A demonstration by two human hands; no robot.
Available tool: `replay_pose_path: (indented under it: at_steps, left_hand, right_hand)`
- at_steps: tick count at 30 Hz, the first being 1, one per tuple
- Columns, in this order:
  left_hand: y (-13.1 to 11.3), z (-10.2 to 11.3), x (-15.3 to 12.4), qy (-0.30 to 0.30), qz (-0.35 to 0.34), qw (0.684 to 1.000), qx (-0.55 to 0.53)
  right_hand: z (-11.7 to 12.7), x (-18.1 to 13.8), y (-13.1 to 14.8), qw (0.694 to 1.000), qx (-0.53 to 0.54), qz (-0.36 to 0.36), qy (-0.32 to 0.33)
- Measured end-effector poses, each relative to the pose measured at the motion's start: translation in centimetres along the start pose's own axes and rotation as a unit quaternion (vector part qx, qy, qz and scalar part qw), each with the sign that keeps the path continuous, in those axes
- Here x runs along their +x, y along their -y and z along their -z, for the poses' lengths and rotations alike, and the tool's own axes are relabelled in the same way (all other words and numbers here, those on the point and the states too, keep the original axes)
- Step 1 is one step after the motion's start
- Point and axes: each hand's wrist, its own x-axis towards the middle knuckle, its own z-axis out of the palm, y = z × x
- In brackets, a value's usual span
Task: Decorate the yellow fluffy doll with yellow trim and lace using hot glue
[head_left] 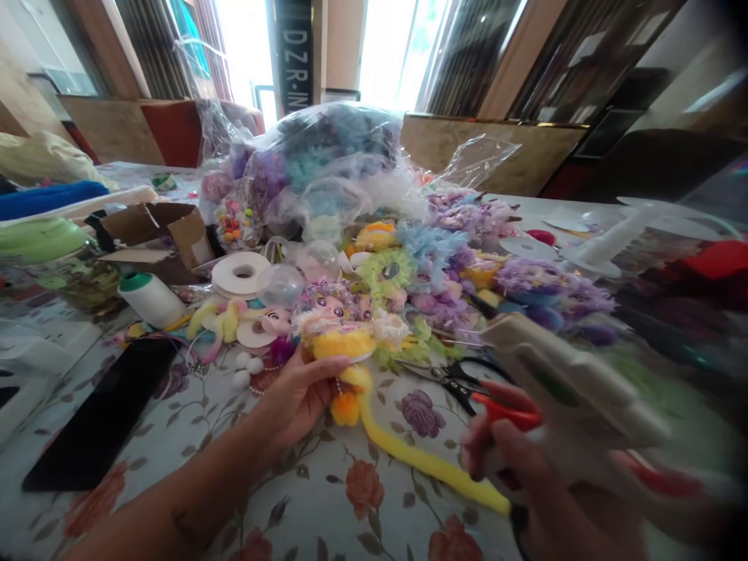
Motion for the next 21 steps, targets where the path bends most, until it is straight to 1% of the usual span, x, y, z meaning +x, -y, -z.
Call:
replay_pose_path:
  at_steps: [2,3,4,7,10,13,16,19,21]
  left_hand:
    - [-0.1,0.0,0.0,-0.002,0.004,1.0,-0.004]
    - [-0.1,0.0,0.0,-0.005,0.006,1.0,-0.008]
    - [-0.2,0.0,-0.1,-0.008,0.007,1.0,-0.012]
    - [-0.2,0.1,-0.2,-0.006,0.022,1.0,-0.01]
    - [-0.2,0.2,-0.3,0.028,0.046,0.998,0.015]
    - [-0.1,0.1,-0.4,0.05,0.055,0.997,0.036]
    - [-0.1,0.0,-0.5,0.057,0.055,0.996,0.039]
    - [-0.1,-0.2,-0.6,0.052,0.055,0.996,0.038]
    - [-0.2,-0.2,-0.6,0.047,0.055,0.997,0.037]
  right_hand:
    - [-2.2,-0.7,1.8,0.999,-0.001,-0.043,0.027]
    - [-2.9,-1.0,2.2,0.998,0.004,-0.057,0.02]
    - [-3.3,-1.1,2.3,0.998,0.01,-0.064,0.028]
    - [-3.7,-1.2,1.8,0.997,0.042,-0.06,0.036]
    - [-3.7,-0.9,1.4,0.996,0.067,-0.06,0.015]
    - [-4.1,-0.9,1.7,0.995,0.075,-0.068,0.02]
    - [-4.5,-1.7,2.6,0.988,0.093,-0.126,0.01]
    - [-4.6,-3.1,3.4,0.967,0.113,-0.229,0.011]
    - [-4.4,-3.8,3.5,0.954,0.114,-0.277,0.018]
